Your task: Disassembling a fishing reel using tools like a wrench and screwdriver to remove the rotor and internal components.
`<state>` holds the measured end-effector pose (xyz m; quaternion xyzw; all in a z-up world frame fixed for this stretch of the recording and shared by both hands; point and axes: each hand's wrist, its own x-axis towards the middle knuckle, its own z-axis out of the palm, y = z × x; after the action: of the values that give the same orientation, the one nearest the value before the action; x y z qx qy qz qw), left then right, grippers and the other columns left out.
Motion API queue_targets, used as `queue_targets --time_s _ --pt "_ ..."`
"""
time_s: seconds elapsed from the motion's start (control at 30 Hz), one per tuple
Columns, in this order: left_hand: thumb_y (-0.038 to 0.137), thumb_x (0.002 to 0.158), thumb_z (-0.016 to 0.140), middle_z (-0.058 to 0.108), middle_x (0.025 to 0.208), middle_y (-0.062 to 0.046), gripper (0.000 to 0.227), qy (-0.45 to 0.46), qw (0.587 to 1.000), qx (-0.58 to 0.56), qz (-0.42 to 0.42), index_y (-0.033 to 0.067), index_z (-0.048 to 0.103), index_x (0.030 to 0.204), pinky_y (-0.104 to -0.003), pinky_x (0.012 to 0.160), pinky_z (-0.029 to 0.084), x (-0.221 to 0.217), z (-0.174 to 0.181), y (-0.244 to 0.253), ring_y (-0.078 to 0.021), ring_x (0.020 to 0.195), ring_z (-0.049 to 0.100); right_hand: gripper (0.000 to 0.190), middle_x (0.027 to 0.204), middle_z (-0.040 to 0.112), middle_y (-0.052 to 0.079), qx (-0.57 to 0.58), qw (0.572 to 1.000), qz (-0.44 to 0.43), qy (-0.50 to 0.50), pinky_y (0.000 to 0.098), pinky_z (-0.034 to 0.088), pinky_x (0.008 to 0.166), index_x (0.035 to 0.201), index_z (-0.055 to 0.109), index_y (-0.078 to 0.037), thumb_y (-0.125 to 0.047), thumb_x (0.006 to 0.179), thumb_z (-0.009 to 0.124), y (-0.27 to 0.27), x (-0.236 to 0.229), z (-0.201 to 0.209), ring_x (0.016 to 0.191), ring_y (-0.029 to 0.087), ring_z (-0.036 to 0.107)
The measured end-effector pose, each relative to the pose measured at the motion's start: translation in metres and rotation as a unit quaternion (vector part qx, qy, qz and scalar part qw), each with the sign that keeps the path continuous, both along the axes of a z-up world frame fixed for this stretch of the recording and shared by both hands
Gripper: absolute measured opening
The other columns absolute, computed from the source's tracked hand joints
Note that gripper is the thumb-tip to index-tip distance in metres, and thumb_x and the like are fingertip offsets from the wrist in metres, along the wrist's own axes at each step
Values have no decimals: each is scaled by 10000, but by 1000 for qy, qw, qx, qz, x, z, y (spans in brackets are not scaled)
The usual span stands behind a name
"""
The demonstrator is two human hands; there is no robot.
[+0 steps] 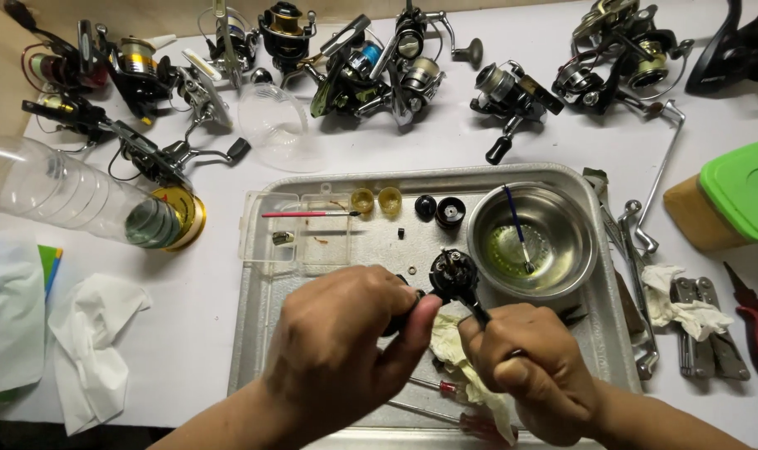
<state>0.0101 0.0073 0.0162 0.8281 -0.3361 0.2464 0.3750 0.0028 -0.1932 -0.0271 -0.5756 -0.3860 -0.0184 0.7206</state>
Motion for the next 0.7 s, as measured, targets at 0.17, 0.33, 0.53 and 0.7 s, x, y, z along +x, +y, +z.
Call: queue_targets --time_s 0.17,0.33,0.53,0.7 --pt "195 1052 547 558 662 -77 170 72 991 82 76 86 451 964 -408 447 371 22 -37 16 -238 492 510 390 495 348 46 128 983 -20 133 351 320 526 643 408 -91 -256 983 504 -7 -3 -9 426 157 256" --pt "398 1118 299 499 706 -107 464 115 987 56 -96 58 467 850 -480 550 379 -16 -61 -19 -306 570 477 323 546 281 -20 141 969 -71 192 326 256 524 743 404 -180 -330 1023 461 -15 19 -19 486 127 235" --pt "175 1040 610 567 746 -81 174 26 998 49 -19 46 509 981 -398 532 434 22 -12 9 -225 585 523 353 553 330 -7 119 972 -18 200 325 273 530 729 428 -165 -338 1034 473 -8 9 -17 501 134 254" --pt "163 1072 532 514 695 -70 175 46 993 110 27 77 439 951 -388 463 377 24 -48 13 -220 531 468 363 558 297 -38 97 975 -55 190 306 263 512 718 406 -191 -372 1025 472 -15 18 -22 491 117 246"
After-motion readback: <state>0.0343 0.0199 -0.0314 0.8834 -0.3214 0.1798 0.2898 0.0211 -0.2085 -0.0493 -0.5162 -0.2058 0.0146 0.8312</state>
